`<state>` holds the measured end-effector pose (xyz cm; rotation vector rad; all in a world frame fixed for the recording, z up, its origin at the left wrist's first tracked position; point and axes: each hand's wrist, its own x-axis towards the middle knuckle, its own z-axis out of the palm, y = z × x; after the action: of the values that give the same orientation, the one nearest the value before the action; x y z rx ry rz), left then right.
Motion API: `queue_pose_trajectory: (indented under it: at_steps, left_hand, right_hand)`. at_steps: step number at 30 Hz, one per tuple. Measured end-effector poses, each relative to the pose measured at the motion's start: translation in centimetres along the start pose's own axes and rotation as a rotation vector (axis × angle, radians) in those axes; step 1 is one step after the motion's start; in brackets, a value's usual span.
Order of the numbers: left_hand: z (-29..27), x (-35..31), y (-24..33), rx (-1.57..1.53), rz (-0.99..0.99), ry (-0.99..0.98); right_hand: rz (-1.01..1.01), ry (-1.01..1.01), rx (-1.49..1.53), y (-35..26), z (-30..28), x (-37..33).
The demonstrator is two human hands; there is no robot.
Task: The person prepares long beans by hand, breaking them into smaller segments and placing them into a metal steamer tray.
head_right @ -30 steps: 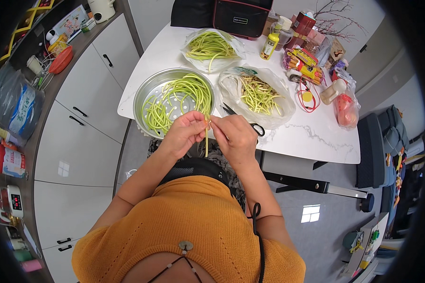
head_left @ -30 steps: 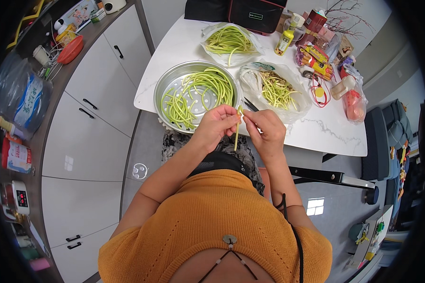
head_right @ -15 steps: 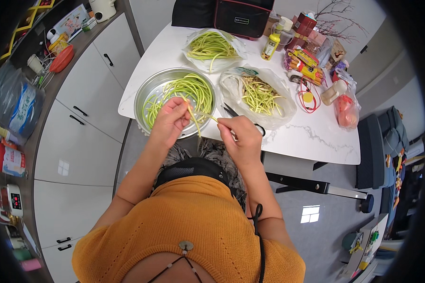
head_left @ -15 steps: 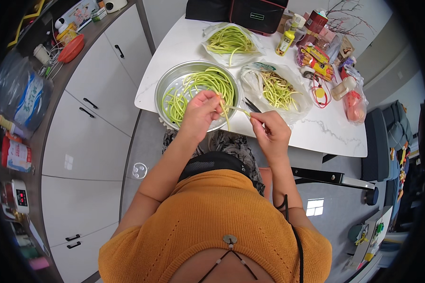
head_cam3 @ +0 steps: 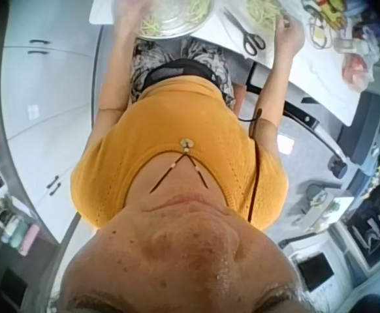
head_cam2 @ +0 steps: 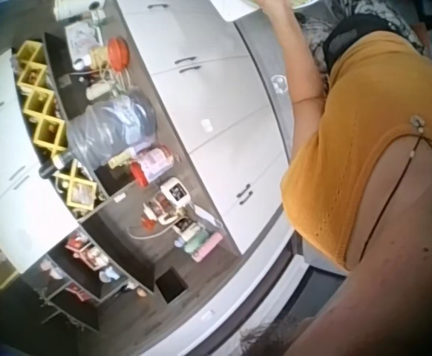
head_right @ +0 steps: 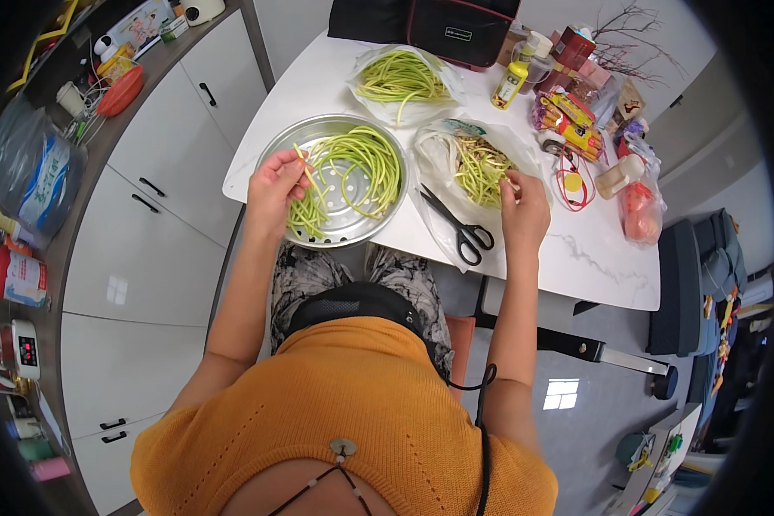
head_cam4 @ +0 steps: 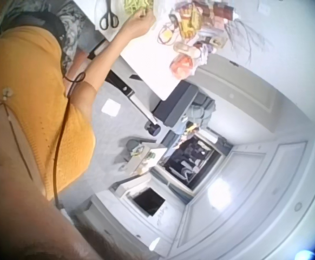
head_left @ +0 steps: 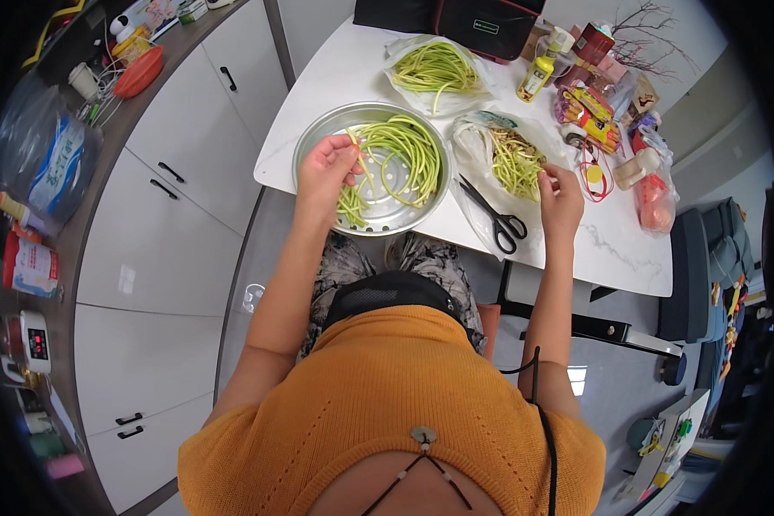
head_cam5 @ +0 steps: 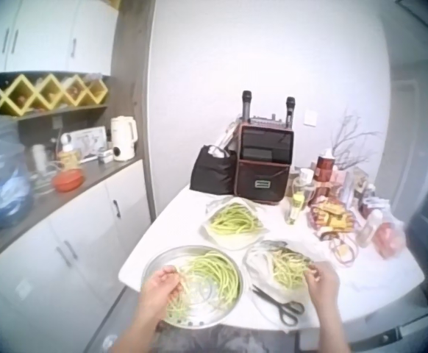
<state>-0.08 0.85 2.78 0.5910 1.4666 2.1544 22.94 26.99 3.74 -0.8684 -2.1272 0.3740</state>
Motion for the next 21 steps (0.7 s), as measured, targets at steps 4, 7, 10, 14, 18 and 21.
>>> queue_pose_trajectory:
  at_steps: [4, 7, 10, 14, 18, 21]
  left_hand:
    - [-1.5, 0.9, -0.1, 0.478, 0.105, 0.083]
    - [-2.1, 1.3, -0.1, 0.915, 0.126, 0.144]
    - [-1.9, 1.1, 0.5, 1.213, 0.118, 0.181]
    - [-3.3, 1.1, -1.0, 1.288, 0.314, 0.236]
    - [-3.9, 0.9, -0.5, 1.196, 0.341, 0.282]
    - [-4.3, 0.8, 0.5, 1.049, 0.366, 0.343]
  right_hand:
    - [-0.151, -0.021, -0.197, -0.3, 1.3, 0.2]
    - [-0.257, -0.083, -0.050, -2.9, 2.8, -0.3]
    - [-0.399, -0.167, 0.076, -6.3, 4.4, -0.9]
    - [-0.581, -0.326, 0.066, -9.6, 6.8, -1.5]
    - [-0.685, -0.519, -0.092, -11.0, 10.0, -1.8]
    - [-0.702, -0.681, -0.257, -11.6, 11.7, -2.4]
